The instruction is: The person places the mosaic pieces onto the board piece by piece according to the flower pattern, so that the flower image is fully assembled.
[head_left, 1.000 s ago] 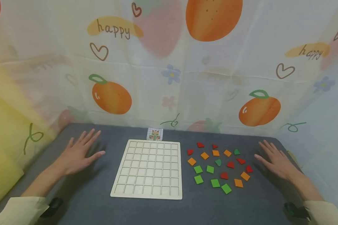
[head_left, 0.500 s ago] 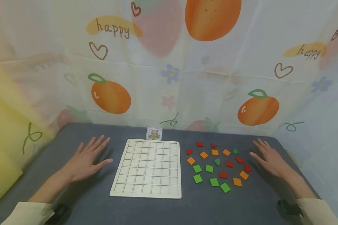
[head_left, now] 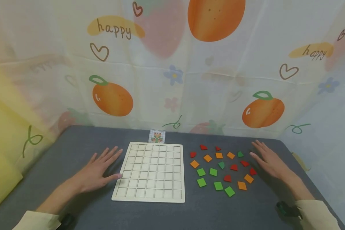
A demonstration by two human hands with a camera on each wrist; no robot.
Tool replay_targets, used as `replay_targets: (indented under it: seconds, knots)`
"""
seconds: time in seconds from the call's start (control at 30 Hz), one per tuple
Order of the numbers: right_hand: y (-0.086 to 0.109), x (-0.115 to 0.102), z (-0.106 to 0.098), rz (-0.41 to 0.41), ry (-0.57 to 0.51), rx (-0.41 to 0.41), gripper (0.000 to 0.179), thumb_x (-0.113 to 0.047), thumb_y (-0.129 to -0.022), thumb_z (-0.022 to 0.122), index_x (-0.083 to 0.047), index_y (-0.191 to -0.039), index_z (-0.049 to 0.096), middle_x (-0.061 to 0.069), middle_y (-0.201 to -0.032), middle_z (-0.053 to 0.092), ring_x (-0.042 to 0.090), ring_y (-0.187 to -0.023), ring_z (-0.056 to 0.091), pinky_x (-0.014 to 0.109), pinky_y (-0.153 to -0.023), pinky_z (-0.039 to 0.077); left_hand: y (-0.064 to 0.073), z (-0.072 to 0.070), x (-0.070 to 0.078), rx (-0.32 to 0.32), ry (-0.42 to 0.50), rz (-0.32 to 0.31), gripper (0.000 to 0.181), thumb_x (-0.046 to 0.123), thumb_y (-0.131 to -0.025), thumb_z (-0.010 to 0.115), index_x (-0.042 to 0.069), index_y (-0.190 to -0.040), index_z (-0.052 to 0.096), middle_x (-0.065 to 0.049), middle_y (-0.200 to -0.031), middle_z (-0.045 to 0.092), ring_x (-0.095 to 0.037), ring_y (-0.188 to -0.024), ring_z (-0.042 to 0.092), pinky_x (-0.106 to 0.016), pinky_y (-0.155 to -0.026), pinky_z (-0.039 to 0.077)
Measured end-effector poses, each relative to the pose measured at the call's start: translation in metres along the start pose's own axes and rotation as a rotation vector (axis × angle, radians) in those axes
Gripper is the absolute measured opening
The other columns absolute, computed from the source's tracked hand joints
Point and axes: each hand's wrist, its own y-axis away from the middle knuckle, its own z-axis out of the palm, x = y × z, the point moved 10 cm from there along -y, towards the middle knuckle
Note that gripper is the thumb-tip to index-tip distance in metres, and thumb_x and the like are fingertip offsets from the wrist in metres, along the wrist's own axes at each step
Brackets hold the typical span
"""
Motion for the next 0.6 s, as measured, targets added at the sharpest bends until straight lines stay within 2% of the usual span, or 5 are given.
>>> replay_targets:
  seconds: [0.17,0.37,0.6]
  knots:
    - [-0.002,-0.008,0.002,-0.001,-0.005,0.003,0.062,-0.034,-0.104,0.048,0.007,-0.148,0.033,0.034,-0.153,0.023,0.055,-0.138,0.021,0.071,-0.103,0.022,0.002,0.01,0.008,-0.029,0.006,0.018,0.088,0.061,-0.087,0.061,0.015,-0.155,0.03,-0.015,-0.16,0.025,-0.049,-0.143,0.02,-0.071,-0.107,0.013]
    - [-0.009,-0.021,0.006,-0.016,0.013,0.009,0.063,-0.031,-0.102,0.053,0.007,-0.147,0.034,0.033,-0.153,0.024,0.054,-0.136,0.026,0.069,-0.103,0.025,0.005,0.019,0.015,-0.064,0.001,0.03,0.091,0.065,-0.084,0.063,0.014,-0.154,0.034,-0.014,-0.159,0.027,-0.048,-0.143,0.021,-0.071,-0.107,0.015]
    - [-0.018,-0.041,0.007,-0.071,0.035,0.037,0.059,-0.024,-0.098,0.061,0.008,-0.144,0.04,0.032,-0.149,0.033,0.052,-0.134,0.033,0.066,-0.103,0.031,0.009,0.027,0.022,-0.114,0.008,0.042,0.093,0.069,-0.081,0.061,0.014,-0.152,0.038,-0.014,-0.159,0.028,-0.048,-0.143,0.022,-0.072,-0.106,0.014]
